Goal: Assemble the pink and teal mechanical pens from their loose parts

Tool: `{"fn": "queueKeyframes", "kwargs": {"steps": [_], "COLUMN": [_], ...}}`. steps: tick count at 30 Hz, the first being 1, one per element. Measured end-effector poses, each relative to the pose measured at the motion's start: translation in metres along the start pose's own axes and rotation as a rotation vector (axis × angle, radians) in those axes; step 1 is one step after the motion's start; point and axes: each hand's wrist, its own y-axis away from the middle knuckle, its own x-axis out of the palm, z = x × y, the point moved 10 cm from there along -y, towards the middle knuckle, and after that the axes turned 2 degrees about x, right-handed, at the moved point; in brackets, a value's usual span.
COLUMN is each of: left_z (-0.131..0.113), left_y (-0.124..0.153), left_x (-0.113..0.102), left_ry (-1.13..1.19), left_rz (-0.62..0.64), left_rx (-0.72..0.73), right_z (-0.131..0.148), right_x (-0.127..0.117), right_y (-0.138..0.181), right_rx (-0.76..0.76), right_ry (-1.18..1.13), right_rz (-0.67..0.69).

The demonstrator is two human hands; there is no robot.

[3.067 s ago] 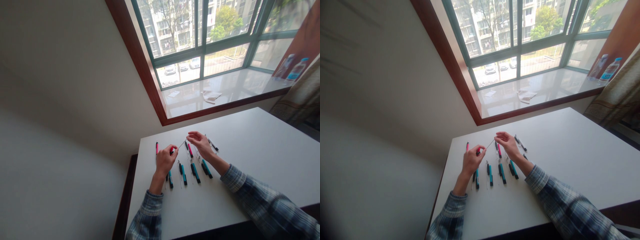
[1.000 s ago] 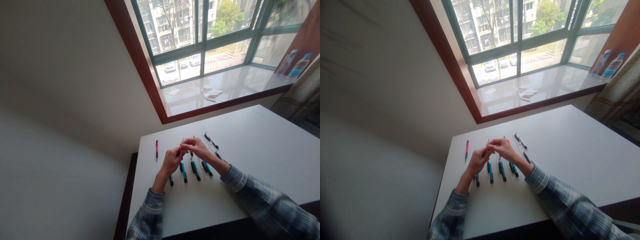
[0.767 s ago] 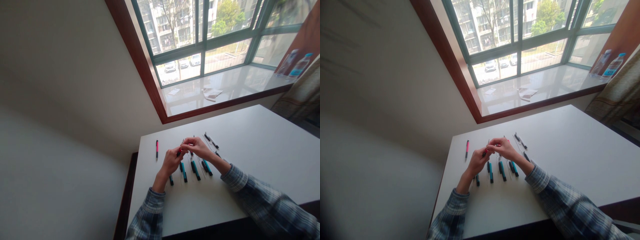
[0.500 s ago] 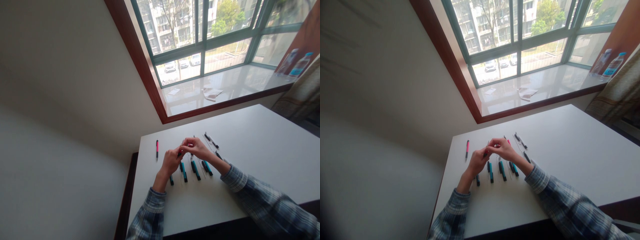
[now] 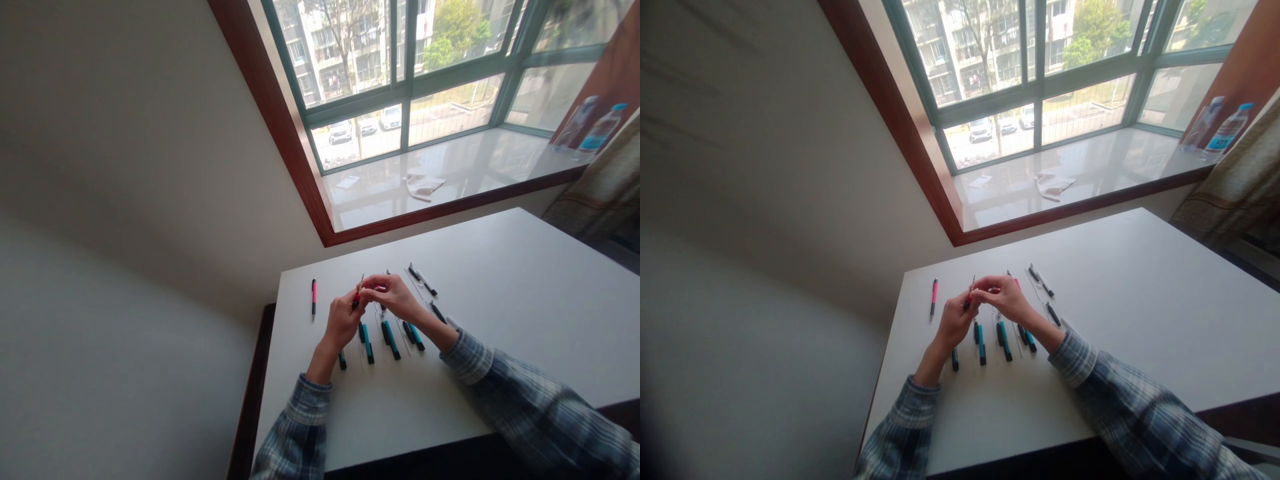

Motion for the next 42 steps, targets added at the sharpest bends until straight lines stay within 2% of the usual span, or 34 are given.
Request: {"fn": "queueKeyframes", "kwargs": {"steps": [5, 11, 19, 24, 32, 37, 42], "left_z": [-0.001, -0.008, -0.013, -0.011, 0.007, 0.004, -0.003], "left_y": [0.000, 0.002, 0.002, 0.000, 0.001, 0.003, 0.003], "left_x": [-0.012, -0.016, -0.011, -0.009, -0.012, -0.011, -0.014], "left_ry": [0.103, 0.102, -0.007, 0.036, 0.025, 0.143, 0.280], "left_rz": [-0.093, -0.107, -0.061, -0.056, -0.106, -0.095, -0.135], "left_rx": [-0.013, 0.019, 0.010, 0.014, -0.078, -0.083, -0.054], "right_z": [0.011, 0.038, 0.034, 0.039, 0.019, 0.004, -0.008], "right_x": [-0.007, 0.013, 0.017, 0.013, -0.016, -0.040, -0.042], "right_y": [0.007, 0.017, 0.020, 0.018, 0.007, 0.005, 0.003], "right_rx": [-0.072, -0.277, -0.322, -0.258, -0.080, -0.027, 0.034], "right_ry": [0.036, 0.412, 0.491, 0.359, -0.168, -0.157, -0.219], "right_rz": [-0.122, -0.051, -0.050, -0.077, -0.212, -0.359, -0.355]}}
